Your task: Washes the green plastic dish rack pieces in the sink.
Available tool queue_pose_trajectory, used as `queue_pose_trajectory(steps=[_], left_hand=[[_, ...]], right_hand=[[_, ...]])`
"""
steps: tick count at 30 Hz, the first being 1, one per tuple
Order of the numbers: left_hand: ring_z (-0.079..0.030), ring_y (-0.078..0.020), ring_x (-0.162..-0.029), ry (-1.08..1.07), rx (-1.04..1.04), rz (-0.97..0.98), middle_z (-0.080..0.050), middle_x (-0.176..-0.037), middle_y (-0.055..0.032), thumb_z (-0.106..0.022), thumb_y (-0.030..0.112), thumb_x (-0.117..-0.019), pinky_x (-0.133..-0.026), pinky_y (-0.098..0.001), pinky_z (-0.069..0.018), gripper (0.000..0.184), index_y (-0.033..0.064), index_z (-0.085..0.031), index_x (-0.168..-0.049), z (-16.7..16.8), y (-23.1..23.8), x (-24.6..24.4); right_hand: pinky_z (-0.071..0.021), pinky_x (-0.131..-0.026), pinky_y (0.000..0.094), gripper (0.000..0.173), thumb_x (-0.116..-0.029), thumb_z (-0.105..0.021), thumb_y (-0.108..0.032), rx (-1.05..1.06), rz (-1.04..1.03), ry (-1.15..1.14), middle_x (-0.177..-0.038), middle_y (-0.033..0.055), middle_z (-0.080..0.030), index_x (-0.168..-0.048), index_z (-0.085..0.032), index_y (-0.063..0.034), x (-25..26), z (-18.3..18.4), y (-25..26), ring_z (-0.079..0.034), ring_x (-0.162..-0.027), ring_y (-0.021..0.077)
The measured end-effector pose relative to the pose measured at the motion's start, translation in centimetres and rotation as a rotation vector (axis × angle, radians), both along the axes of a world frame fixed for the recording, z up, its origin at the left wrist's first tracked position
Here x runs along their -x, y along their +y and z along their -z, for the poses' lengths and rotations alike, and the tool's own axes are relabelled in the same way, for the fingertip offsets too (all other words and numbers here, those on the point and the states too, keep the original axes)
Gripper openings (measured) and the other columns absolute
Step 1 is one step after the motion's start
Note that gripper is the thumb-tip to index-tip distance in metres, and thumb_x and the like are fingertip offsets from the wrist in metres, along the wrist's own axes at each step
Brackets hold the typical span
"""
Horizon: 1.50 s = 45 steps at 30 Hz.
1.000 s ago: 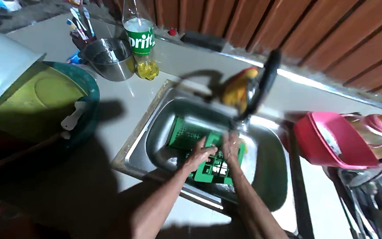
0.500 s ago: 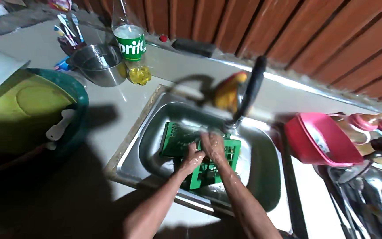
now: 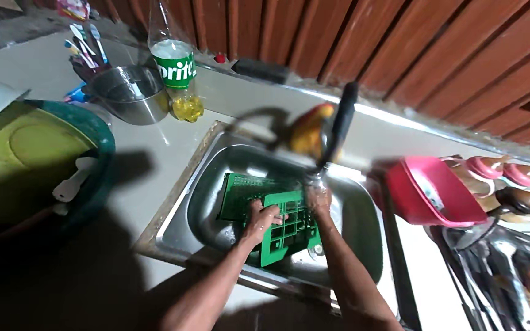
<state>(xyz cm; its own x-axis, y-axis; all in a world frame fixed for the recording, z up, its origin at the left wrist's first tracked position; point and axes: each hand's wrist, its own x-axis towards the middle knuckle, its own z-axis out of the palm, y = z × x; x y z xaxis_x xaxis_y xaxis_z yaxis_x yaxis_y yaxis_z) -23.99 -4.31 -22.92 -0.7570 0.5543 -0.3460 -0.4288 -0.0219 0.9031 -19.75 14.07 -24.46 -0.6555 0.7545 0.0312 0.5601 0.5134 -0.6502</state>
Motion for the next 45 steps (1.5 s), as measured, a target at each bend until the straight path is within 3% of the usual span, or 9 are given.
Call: queue_pose_trajectory(steps=[5, 9, 13, 21, 27, 32, 36, 42, 45], left_hand=[[-0.072, -0.0255, -0.092, -0.120, -0.009, 0.247, -0.070, -0.108, -0.0161, -0.068, 0.004, -0.0951, -0.081, -0.0409, -0.0622, 0.042, -0.0039, -0.054, -0.134, -0.4, -0.9, 0.7], [-0.068, -0.0163, -0.078, -0.062, 0.175, 0.427, -0.072, -0.104, -0.0083, -0.072, 0.026, -0.0936, -0.063, -0.0317, -0.0564, 0.033, 0.0077, -0.063, -0.119, 0.5, -1.0, 1.9], [-0.060, -0.0256, -0.122, 0.191, 0.324, 0.501, -0.058, -0.138, -0.0189, -0.073, 0.013, -0.0909, -0.102, -0.0435, -0.0506, 0.059, 0.0024, -0.050, -0.144, 0.5, -0.2, 0.9], [-0.063, -0.0119, -0.108, 0.297, 0.114, 0.211, -0.068, -0.116, -0.0105, -0.058, 0.014, -0.1002, -0.098, -0.0323, -0.0512, 0.028, -0.0010, -0.066, -0.123, 1.9, -0.1, 1.2], [-0.074, -0.0235, -0.091, 0.030, -0.094, 0.132, -0.069, -0.124, -0.0136, -0.055, 0.011, -0.1047, -0.077, -0.0380, -0.0635, 0.035, 0.0002, -0.056, -0.138, 1.0, -0.7, 1.7], [-0.063, -0.0178, -0.115, 0.149, 0.079, 0.017, -0.064, -0.129, -0.0165, -0.058, 0.001, -0.0972, -0.099, -0.0352, -0.0526, 0.043, -0.0031, -0.052, -0.140, 1.4, -0.2, 1.5], [-0.074, -0.0254, -0.085, 0.022, -0.099, 0.041, -0.068, -0.122, -0.0154, -0.058, -0.001, -0.0971, -0.070, -0.0400, -0.0646, 0.043, 0.0015, -0.053, -0.139, 1.0, -0.6, 1.4], [-0.066, -0.0144, -0.109, 0.200, 0.059, -0.069, -0.066, -0.125, -0.0163, -0.061, -0.001, -0.0944, -0.095, -0.0314, -0.0550, 0.048, -0.0043, -0.051, -0.142, 1.2, -0.1, 1.6], [-0.070, -0.0174, -0.083, 0.170, 0.003, -0.097, -0.067, -0.111, -0.0137, -0.060, -0.003, -0.0892, -0.072, -0.0327, -0.0618, 0.040, -0.0034, -0.055, -0.129, 1.6, 0.0, 1.2]], right_hand=[[-0.0494, -0.095, 0.0594, 0.045, -0.1064, -0.054, -0.040, 0.042, 0.093, -0.048, -0.103, 0.0260, -0.071, -0.110, -0.073, 0.0009, 1.3, -2.5, 1.7, -0.067, -0.104, 0.0421], [-0.0483, -0.101, 0.0613, 0.044, -0.0935, -0.072, -0.038, -0.091, -0.246, -0.242, -0.116, 0.0247, -0.071, -0.118, -0.072, -0.0003, 2.2, -3.8, -0.3, -0.065, -0.114, 0.0420], [-0.0449, -0.106, 0.0614, 0.054, -0.1065, -0.047, -0.049, -0.150, -0.577, -0.344, -0.121, 0.0221, -0.071, -0.123, -0.070, -0.0037, 3.6, -5.9, -5.9, -0.064, -0.120, 0.0397], [-0.0535, -0.098, 0.0529, 0.044, -0.0948, -0.071, -0.045, 0.030, -0.325, 0.210, -0.107, 0.0157, -0.073, -0.111, -0.073, -0.0042, 5.2, -3.1, -5.9, -0.069, -0.105, 0.0296], [-0.0312, -0.117, 0.0585, 0.059, -0.0900, -0.074, -0.013, 0.066, 0.130, 0.141, -0.143, 0.0340, -0.050, -0.140, -0.052, 0.0089, 3.7, -0.3, -1.6, -0.044, -0.138, 0.0475], [-0.0476, -0.104, 0.0584, 0.045, -0.1050, -0.050, -0.036, 0.053, -0.227, 0.179, -0.114, 0.0248, -0.071, -0.117, -0.072, 0.0019, 4.3, -1.9, -8.5, -0.065, -0.115, 0.0400], [-0.0406, -0.112, 0.0573, 0.050, -0.0957, -0.069, -0.029, 0.158, -0.100, 0.194, -0.132, 0.0273, -0.060, -0.134, -0.060, 0.0011, 4.4, 0.5, -2.6, -0.055, -0.127, 0.0404], [-0.0470, -0.109, 0.0534, 0.043, -0.1076, -0.047, -0.031, 0.125, -0.326, 0.176, -0.131, 0.0192, -0.065, -0.135, -0.063, -0.0021, 4.9, -1.2, -7.5, -0.061, -0.124, 0.0323], [-0.0435, -0.110, 0.0565, 0.038, -0.1041, -0.056, -0.022, 0.046, -0.171, 0.089, -0.136, 0.0240, -0.061, -0.136, -0.061, -0.0020, 4.2, 0.3, -5.9, -0.057, -0.128, 0.0386]])
